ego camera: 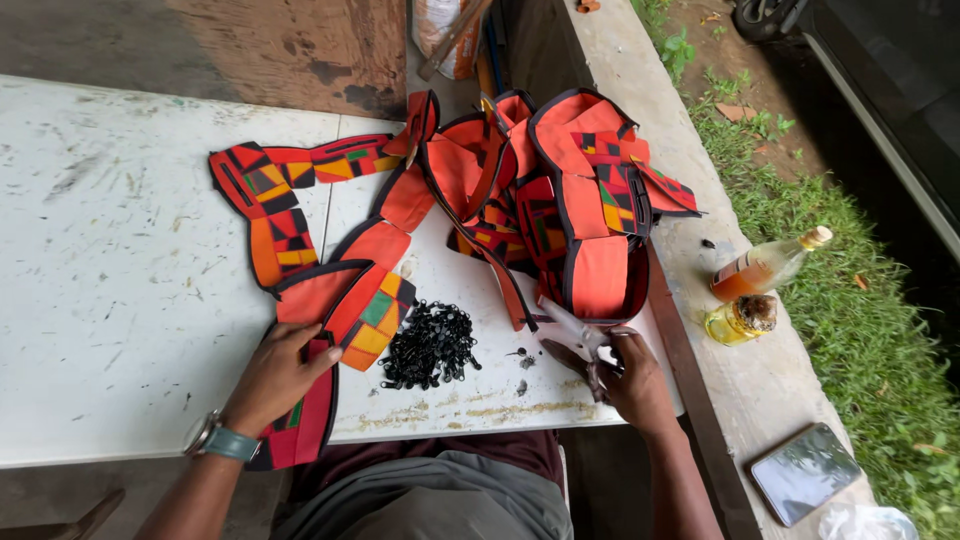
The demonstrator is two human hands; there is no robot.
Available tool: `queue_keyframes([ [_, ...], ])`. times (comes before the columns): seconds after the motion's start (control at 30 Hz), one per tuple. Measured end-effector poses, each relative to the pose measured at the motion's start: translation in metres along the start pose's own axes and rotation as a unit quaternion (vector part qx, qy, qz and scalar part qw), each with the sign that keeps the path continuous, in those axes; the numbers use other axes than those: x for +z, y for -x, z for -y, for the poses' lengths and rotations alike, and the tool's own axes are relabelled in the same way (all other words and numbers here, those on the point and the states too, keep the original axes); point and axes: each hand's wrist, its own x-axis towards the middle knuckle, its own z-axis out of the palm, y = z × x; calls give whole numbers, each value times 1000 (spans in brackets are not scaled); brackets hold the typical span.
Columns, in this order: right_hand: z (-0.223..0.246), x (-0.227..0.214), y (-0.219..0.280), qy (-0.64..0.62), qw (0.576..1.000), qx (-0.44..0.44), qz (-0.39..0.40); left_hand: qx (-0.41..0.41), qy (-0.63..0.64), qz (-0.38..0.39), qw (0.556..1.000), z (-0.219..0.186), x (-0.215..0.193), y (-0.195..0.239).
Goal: The person uses pliers to remove and install zipper sliders on red patterned fabric bags. They repeatedly open and close the zippers to test functionality, handling multiple bags and small metal parts on a white table.
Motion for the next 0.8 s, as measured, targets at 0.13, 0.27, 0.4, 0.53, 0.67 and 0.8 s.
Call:
queue_keyframes([
  [0.13, 4, 7, -7, 58, 996, -18, 60, 40, 0, -22, 999, 11, 4, 11],
  [0.27, 0, 27, -44, 49, 995, 39, 73, 59, -26, -92, 994, -1, 4, 23],
  [0.4, 9, 38, -53, 125, 989, 63, 46, 9, -172, -94, 981, -11, 0, 34],
  [0.53, 57, 70, -33, 38, 999, -13, -11, -2, -135, -124, 983, -7, -3, 34],
  [0.67, 100, 110, -21, 43, 991, -11, 124, -27, -72, -142, 987, 18, 12, 27],
  [0.8, 107, 117, -24, 45, 990, -19, 132, -45, 179, -132, 974, 57, 17, 36],
])
